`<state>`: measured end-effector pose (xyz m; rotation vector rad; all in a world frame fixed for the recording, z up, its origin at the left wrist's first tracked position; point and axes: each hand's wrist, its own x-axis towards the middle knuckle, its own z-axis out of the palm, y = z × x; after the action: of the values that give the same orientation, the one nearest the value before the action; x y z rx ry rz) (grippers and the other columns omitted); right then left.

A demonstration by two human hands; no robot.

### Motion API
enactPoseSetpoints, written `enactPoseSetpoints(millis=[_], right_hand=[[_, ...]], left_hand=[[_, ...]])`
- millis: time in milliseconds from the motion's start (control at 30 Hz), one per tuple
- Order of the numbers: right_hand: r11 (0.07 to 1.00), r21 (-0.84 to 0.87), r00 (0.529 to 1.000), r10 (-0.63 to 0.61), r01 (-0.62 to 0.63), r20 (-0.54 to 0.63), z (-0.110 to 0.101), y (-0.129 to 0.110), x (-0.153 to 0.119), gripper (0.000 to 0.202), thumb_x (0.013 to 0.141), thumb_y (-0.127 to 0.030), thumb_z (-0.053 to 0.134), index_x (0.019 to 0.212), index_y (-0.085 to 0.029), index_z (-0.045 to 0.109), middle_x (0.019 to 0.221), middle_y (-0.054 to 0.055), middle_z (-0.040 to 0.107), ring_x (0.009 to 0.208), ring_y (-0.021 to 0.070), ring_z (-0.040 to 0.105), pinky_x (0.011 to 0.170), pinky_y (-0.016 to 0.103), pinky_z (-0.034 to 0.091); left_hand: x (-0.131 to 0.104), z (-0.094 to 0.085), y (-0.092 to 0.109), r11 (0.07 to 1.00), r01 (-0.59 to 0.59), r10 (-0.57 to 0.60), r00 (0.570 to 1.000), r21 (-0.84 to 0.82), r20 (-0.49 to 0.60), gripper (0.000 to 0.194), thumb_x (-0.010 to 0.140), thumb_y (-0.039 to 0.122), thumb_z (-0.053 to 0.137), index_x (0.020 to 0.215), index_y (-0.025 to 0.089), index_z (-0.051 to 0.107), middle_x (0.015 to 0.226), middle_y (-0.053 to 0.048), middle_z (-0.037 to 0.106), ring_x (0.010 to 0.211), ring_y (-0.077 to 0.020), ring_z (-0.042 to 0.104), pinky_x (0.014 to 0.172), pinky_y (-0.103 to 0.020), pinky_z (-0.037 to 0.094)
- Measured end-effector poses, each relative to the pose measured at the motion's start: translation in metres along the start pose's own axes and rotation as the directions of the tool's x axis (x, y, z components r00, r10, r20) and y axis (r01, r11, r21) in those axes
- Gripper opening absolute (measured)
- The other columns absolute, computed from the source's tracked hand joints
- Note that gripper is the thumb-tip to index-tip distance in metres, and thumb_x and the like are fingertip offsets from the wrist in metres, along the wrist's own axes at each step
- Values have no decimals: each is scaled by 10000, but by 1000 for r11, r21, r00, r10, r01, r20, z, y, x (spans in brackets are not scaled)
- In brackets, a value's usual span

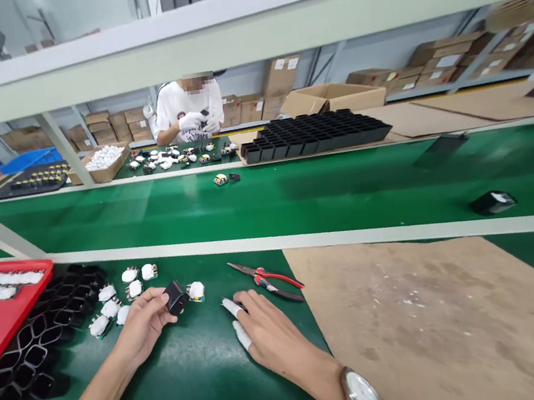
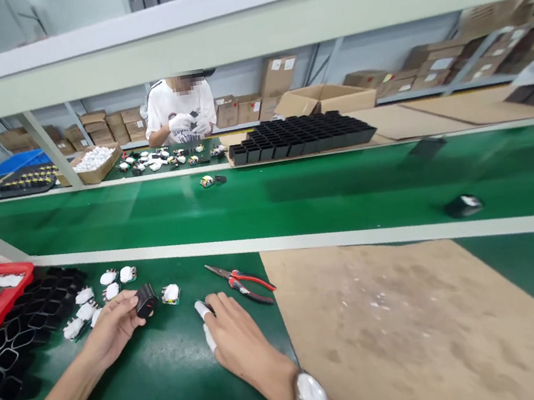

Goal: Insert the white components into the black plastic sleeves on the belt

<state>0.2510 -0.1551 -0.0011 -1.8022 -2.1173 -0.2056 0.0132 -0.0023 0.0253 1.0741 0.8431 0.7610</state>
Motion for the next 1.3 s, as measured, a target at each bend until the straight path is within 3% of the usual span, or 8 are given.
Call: enactPoseSetpoints(millis=[167, 367, 500, 667, 900, 1067, 1200, 1300], right_hand=[[982, -178, 995, 49, -64, -88, 13, 22, -1, 500, 775, 106, 498, 1202, -113, 639, 1069, 131, 648, 996, 286, 645, 872, 430, 600], [966, -253, 984, 13, -58, -176, 23, 29, -6, 489, 788, 89, 512, 1207, -127, 639, 1125, 133, 668, 1083, 301, 654, 927, 442, 601], [964, -261, 973, -21, -41, -229, 22, 30, -7, 451, 810, 62, 509, 1192, -126, 658, 1147, 144, 684, 1084, 303, 657, 923, 441, 596], [982, -184, 968, -75, 30, -241, 14, 23, -6, 396, 891, 6, 470, 1216, -130, 653, 1156, 146, 684, 1012, 288, 649, 883, 436, 581], [970, -42, 941, -242, 239, -239, 19, 16, 11, 326, 1042, -192, 434, 1308, -97, 597, 1243, 199, 657, 1063, 323, 642, 877, 462, 561], [972, -8, 954, -232, 234, -189, 30, 3, 51, 404, 1082, -362, 426, 1361, -104, 561, 1293, 222, 640, 1077, 348, 654, 871, 488, 582], [974, 46, 970, -213, 220, -115, 34, -6, 71, 347, 1066, -274, 441, 1322, -90, 587, 1192, 215, 679, 1046, 350, 654, 868, 514, 594], [977, 42, 976, -207, 210, -64, 33, -8, 66, 309, 1043, -198, 465, 1309, -106, 593, 1125, 173, 693, 992, 312, 648, 857, 482, 603]], left_hand=[[55, -7, 38, 724, -308, 393, 920, 617, -2, 350, 763, 451, 865, 900, 165, 717, 908, -60, 750, 699, -189, 729, 725, -350, 638], [144, -19, 83, 496, -237, 508, 859, 835, -58, 190, 877, 319, 799, 844, 160, 701, 965, -56, 725, 913, -215, 714, 921, -398, 585], [150, -22, 90, 415, -227, 499, 867, 881, -12, 226, 927, 373, 763, 941, 150, 725, 1016, -79, 759, 952, -231, 725, 895, -407, 598], [72, -42, 105, 392, -300, 564, 825, 870, 30, 458, 868, 502, 731, 1204, 192, 732, 1284, -114, 732, 1131, -285, 707, 929, -401, 615], [-97, -116, 154, 275, -83, 724, 673, 958, -150, 389, 898, 542, 744, 1117, 221, 751, 949, -32, 776, 827, -195, 721, 759, -287, 591], [-161, -169, 117, 40, 41, 486, 872, 998, -55, 444, 912, 667, 685, 995, 242, 780, 786, -3, 685, 607, -153, 610, 587, -258, 501], [-166, -192, 60, -52, 21, 434, 901, 998, 3, 463, 968, 657, 606, 1062, 242, 788, 923, -42, 653, 696, -180, 669, 583, -261, 515], [-159, -180, 42, -12, -178, 409, 897, 984, 167, 353, 1034, 517, 563, 1013, 240, 781, 917, -46, 610, 712, -177, 660, 608, -268, 523]])
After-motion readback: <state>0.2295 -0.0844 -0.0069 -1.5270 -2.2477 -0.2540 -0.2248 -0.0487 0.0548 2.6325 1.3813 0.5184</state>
